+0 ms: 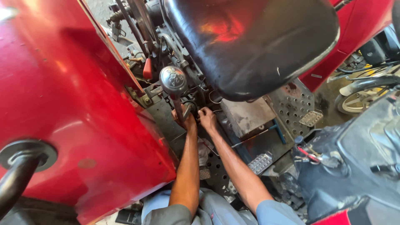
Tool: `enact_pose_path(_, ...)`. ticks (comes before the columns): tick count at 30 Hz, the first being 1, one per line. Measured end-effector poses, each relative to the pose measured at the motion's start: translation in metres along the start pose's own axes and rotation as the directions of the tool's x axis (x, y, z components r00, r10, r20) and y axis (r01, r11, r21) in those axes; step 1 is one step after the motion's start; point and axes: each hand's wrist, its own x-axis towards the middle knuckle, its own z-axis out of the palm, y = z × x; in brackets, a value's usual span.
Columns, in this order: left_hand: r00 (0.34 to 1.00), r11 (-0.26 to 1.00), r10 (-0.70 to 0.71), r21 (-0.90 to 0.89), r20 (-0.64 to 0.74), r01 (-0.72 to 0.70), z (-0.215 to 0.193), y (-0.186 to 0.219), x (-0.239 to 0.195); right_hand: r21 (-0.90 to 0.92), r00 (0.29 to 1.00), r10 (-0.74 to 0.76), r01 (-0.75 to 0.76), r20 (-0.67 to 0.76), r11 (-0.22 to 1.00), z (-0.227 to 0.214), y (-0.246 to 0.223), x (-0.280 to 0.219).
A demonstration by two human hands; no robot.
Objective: The person works on the internal components of a red tractor, specifically near the gear shift lever. They use a wrench to tighten bolts and a screwdriver to adjust parts within the engine compartment. The person repeatedly manipulates the gear shift lever and uses a rag to wipe components during the process.
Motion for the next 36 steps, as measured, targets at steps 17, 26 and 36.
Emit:
enact_pose_path(17, 0.937, 0.808, -0.290, -0.475, 0.196, 0.349, -0.056, 0.067, -0.034, -0.021, 0.907, -0.420, 0.420, -0.014, 0.907, -0.018, -0.121, -0.069)
enact_pose_path(26, 0.951, 0.944, -0.291, -0.128, 0.105, 0.303, -0.065, 0.024, -0.036, -0.214, 0.963, -0.270, 0.262, -0.012, 0.941, -0.027, -0.077, -0.074)
enact_pose_path(36, 0.969, 0.967, -0.122, -0.193, 0.217, 0.165, -0.062, 0.059, -0.022, -0.173, 0.949, -0.314, 0.304, -0.034, 0.937, -0.003, -0.048, -0.003)
